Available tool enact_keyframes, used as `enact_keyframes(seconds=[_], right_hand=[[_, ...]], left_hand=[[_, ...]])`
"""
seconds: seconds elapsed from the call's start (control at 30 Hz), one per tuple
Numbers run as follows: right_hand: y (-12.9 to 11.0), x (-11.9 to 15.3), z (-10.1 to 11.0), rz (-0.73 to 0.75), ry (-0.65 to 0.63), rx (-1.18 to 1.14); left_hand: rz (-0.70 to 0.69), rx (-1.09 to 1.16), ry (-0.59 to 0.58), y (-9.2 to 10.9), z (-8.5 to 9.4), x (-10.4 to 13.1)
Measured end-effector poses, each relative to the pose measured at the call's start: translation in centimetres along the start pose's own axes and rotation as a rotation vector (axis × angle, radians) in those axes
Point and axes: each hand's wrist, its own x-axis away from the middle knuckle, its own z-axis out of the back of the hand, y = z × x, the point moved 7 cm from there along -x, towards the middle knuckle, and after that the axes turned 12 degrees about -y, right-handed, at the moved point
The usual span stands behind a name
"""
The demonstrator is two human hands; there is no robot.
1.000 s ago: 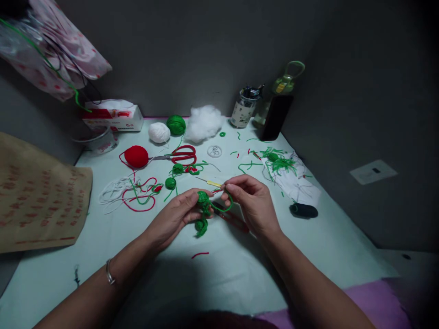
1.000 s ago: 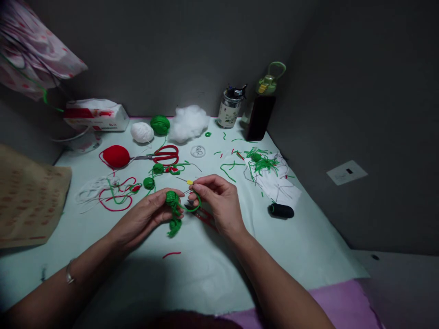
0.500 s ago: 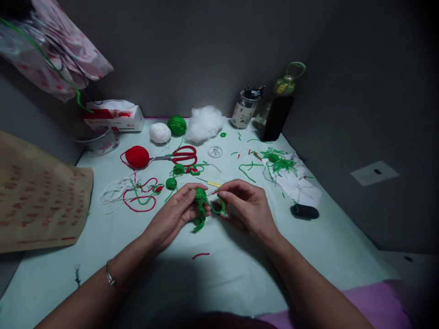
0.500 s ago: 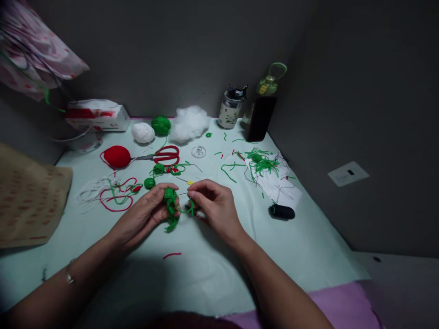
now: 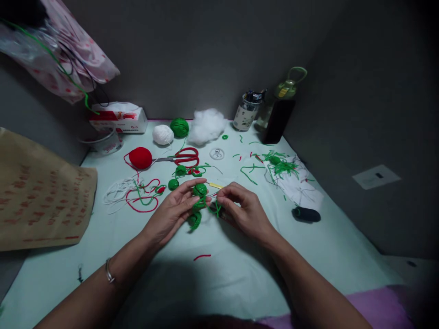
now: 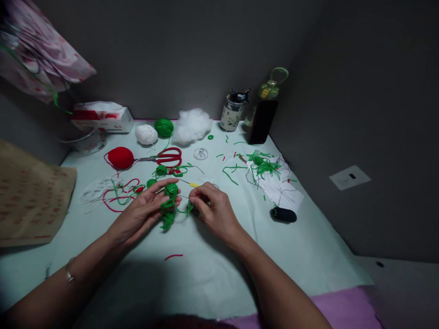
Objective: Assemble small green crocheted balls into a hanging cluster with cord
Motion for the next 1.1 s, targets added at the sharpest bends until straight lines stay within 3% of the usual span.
enact_keyframes(seconds=[0.13,0.4,0.63,0.83,0.97,1.1], right_hand=[[0.7,0.0,-0.7,-0.076,-0.025,-0.143],[0.6,0.1,-1.9,-0.116,-0.063,-0.406],[1.5,0.0,-2.2,-0.204,-0.02,-0.499],[2.1,-0.3,-3.0,-0.244,-0.073,-0.659],[1.2,0.0,-2.6,-0.194,-0.046,-0.551],[-0.6,0.4,-1.5,-0.068,-0.032,-0.214]], left_hand=[[-0.066,-0.028,0.073,0.4,0.5,-0.1],[-0.007,-0.048,-0.01,-0.6,-0.4,-0.2],[-0.053,-0.134,0.037,-0.7,-0.5,-0.1],[-0.048,-0.163,0.014,-1.0,-0.5,-0.1],[-0.025,-0.176,-0.012,-1.1,-0.7,-0.1],[-0.004,-0.187,-0.011,-1.0,-0.8,-0.1]])
